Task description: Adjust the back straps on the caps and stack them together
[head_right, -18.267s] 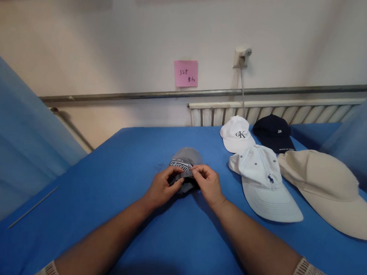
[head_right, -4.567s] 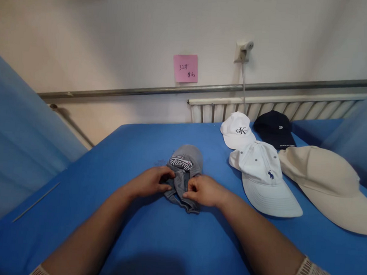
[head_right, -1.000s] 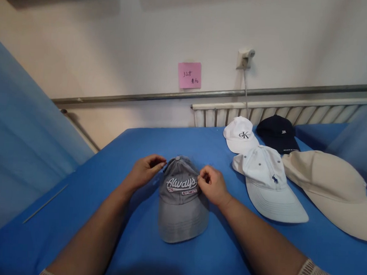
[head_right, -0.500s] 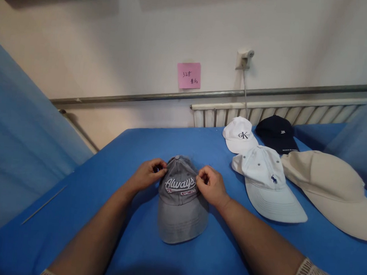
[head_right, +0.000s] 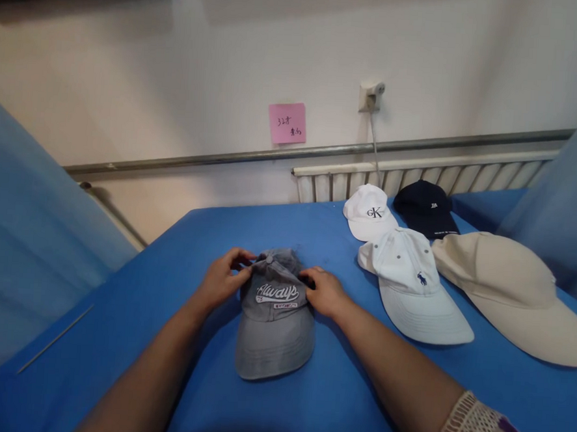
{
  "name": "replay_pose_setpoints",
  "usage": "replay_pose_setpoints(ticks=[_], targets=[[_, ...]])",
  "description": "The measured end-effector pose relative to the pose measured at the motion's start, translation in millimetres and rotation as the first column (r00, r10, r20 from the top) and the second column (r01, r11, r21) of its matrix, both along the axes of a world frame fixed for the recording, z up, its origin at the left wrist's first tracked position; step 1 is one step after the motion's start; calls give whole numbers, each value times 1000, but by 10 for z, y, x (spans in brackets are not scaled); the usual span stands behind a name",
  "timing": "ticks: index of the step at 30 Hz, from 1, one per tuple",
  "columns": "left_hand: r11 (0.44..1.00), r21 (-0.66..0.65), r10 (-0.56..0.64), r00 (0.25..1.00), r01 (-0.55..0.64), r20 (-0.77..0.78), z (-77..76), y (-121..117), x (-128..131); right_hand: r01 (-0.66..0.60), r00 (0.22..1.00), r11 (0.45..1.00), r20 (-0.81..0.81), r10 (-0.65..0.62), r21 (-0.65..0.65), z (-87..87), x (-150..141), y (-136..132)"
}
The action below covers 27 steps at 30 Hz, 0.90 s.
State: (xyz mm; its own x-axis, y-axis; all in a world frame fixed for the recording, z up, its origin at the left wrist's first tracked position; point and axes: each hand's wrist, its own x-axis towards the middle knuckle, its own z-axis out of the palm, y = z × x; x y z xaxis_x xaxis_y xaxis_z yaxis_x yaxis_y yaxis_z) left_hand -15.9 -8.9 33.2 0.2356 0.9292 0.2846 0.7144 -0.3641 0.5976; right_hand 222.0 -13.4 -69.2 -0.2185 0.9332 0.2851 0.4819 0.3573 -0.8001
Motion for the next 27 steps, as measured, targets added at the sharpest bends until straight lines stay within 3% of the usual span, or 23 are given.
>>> replay_pose_setpoints(ticks=[4,8,21,27], targets=[[970,184,-140,985,157,-104,-18,-37,148,-58,971,997,234,44,52,147,-28,-44],[937,210,-205,926,279,-317,-67,-37,255,-52,921,996,388,21,70,216,-55,-32],[961,177,-141,923,215,-358,-125,-15,238,-74,926,990,376,25,118,153,-21,27],[970,214,-62,968,115,-241,-136,-49,252,-26,918,984,394,-45,174,117,-50,-43]])
